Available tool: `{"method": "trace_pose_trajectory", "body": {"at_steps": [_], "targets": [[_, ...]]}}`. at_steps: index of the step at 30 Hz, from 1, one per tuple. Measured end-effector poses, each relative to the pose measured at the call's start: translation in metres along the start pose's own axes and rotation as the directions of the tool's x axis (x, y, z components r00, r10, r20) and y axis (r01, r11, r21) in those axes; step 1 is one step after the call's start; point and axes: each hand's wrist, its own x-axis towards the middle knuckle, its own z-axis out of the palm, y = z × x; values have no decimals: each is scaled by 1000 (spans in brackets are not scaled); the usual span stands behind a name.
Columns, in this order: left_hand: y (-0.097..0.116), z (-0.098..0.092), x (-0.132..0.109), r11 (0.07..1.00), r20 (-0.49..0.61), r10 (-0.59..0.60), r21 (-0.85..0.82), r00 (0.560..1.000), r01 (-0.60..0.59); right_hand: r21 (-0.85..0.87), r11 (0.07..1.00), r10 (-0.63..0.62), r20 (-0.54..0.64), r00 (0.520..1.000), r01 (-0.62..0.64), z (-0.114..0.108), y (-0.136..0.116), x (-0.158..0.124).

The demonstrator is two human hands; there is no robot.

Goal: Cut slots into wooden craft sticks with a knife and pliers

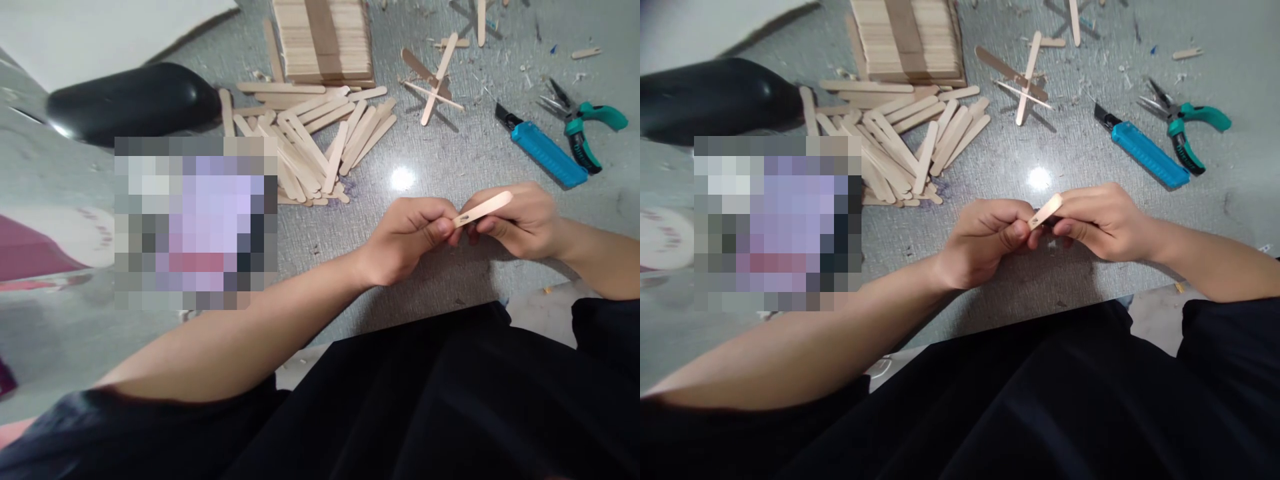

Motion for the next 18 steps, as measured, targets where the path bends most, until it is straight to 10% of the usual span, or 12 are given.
{"method": "trace_pose_trajectory", "body": {"at_steps": [9, 18], "targets": [[-2, 0, -1, 1000, -36, 8, 10, 999, -7, -259, 963, -103, -79, 992, 79, 1, 0, -4], [-7, -6, -3, 997, -2, 71, 36, 997, -71, 49, 998, -48, 89, 995, 44, -9, 3, -1]]}}
